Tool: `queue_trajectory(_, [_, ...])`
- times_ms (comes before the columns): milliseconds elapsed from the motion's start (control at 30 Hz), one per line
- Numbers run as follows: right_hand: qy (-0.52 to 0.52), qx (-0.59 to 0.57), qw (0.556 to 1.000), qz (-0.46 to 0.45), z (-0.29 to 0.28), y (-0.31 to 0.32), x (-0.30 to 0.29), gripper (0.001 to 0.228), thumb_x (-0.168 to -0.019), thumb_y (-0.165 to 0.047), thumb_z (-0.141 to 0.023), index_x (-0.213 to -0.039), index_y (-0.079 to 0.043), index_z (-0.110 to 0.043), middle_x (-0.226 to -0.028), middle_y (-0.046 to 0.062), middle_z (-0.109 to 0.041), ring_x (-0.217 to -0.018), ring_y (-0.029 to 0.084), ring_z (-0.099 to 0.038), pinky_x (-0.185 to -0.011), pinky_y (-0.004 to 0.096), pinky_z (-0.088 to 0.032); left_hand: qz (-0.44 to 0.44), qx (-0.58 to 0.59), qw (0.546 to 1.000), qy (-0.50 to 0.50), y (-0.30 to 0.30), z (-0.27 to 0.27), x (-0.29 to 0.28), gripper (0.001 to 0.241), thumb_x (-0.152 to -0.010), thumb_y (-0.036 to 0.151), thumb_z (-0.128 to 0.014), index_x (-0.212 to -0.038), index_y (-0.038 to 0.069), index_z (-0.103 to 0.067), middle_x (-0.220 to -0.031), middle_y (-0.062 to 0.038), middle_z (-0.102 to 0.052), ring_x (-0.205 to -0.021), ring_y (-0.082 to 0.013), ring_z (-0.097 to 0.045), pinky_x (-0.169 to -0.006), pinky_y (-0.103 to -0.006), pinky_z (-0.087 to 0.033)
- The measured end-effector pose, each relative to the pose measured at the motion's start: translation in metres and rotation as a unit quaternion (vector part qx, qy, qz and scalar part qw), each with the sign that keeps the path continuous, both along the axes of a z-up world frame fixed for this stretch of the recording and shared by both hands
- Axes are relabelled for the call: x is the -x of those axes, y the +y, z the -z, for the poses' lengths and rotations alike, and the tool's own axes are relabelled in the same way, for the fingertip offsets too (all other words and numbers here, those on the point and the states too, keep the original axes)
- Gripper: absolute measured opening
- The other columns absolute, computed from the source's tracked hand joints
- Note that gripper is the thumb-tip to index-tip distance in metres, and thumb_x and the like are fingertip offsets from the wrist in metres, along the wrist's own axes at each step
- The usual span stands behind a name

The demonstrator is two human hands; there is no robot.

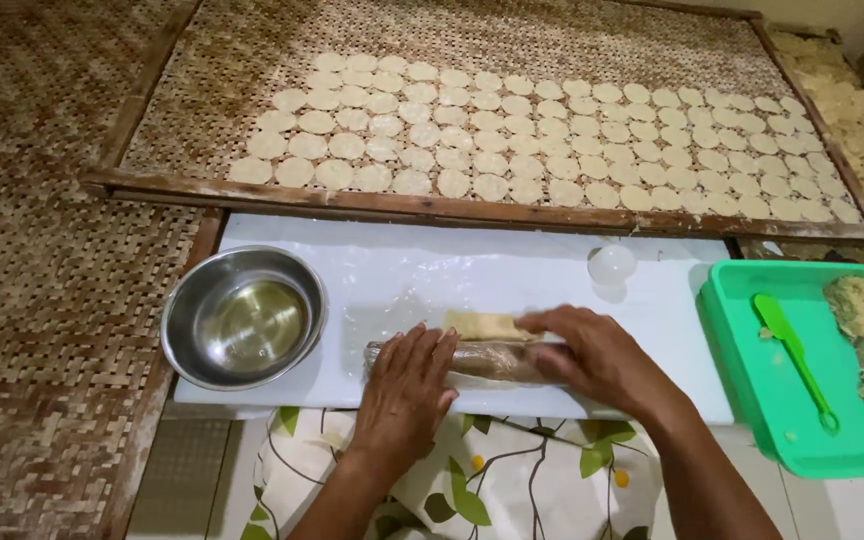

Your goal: Rolling out dough and cutting it into small circular shapes using a round mold.

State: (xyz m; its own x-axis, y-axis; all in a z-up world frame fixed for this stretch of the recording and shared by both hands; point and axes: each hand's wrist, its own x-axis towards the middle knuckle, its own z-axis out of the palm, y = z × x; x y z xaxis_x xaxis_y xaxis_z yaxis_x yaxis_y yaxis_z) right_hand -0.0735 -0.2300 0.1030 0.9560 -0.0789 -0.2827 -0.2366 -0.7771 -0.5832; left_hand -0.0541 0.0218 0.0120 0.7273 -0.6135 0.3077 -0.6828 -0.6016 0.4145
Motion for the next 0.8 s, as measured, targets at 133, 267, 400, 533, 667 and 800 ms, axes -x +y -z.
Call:
queue_trajectory(133, [-0.091,0.168,0.967,-0.167,0.025,-0.015,0.018,0.075,-0.070,-0.028,-0.086,-0.141,-0.022,-0.063,-0.131,0.014,-0.065,-0.115,0.037,-0.062,-0.092,0.047,-0.051,-0.010,-0.044,0.999,0.025,-0.001,-0.005,-0.011,0.066,-0.083,0.017,-0.072,-0.145,0.010,-0.050,-0.129,-0.014,-0.057,-0.127,-0.0328,-0.050,-0.112,-0.0469,-0.033])
queue_trajectory(267, [0.045,0.159,0.983,-0.082,0.005,-0.020,0.011,0.075,-0.076,-0.029,-0.085,-0.145,-0.033,-0.058,-0.129,0.004,-0.066,-0.110,0.025,-0.065,-0.097,0.038,-0.055,0.003,-0.004,0.998,-0.059,-0.013,-0.017,-0.033,0.061,-0.073,0.015,-0.080,-0.131,0.012,-0.061,-0.111,-0.013,-0.063,-0.107,-0.0330,-0.060,-0.098,-0.0503,-0.043])
queue_trajectory(400, [-0.145,0.170,0.967,-0.122,-0.009,-0.047,-0.008,0.071,-0.071,-0.026,-0.088,-0.137,-0.024,-0.062,-0.121,0.007,-0.069,-0.105,0.029,-0.066,-0.091,0.042,-0.056,0.017,0.041,0.995,-0.089,-0.015,-0.060,-0.059,0.060,-0.076,0.015,-0.082,-0.132,0.009,-0.061,-0.103,-0.012,-0.062,-0.098,-0.0321,-0.060,-0.093,-0.0506,-0.045])
queue_trajectory(533, [-0.100,0.132,0.977,-0.136,0.015,-0.049,-0.022,0.073,-0.071,-0.027,-0.088,-0.138,-0.025,-0.061,-0.121,0.007,-0.069,-0.105,0.029,-0.066,-0.092,0.041,-0.056,0.030,0.016,0.999,-0.012,-0.010,-0.038,-0.073,0.067,-0.070,0.014,-0.084,-0.133,0.011,-0.061,-0.110,-0.009,-0.064,-0.105,-0.0312,-0.060,-0.092,-0.0466,-0.047])
queue_trajectory(667, [-0.006,0.188,0.976,-0.114,0.020,-0.030,-0.026,0.077,-0.076,-0.037,-0.082,-0.148,-0.031,-0.056,-0.129,0.005,-0.065,-0.113,0.030,-0.060,-0.101,0.045,-0.047,0.021,0.001,1.000,0.001,-0.010,-0.005,-0.076,0.074,-0.066,0.021,-0.085,-0.135,0.010,-0.061,-0.112,-0.009,-0.064,-0.108,-0.0306,-0.059,-0.095,-0.0471,-0.044])
queue_trajectory(800, [-0.031,0.138,0.976,-0.163,0.035,-0.048,-0.039,0.065,-0.086,-0.050,-0.071,-0.146,-0.027,-0.059,-0.131,0.009,-0.061,-0.121,0.031,-0.057,-0.100,0.044,-0.048,0.075,-0.031,0.995,0.066,-0.018,-0.016,-0.099,0.071,-0.080,0.043,-0.082,-0.136,0.007,-0.057,-0.119,-0.015,-0.061,-0.115,-0.0338,-0.055,-0.103,-0.0520,-0.041])
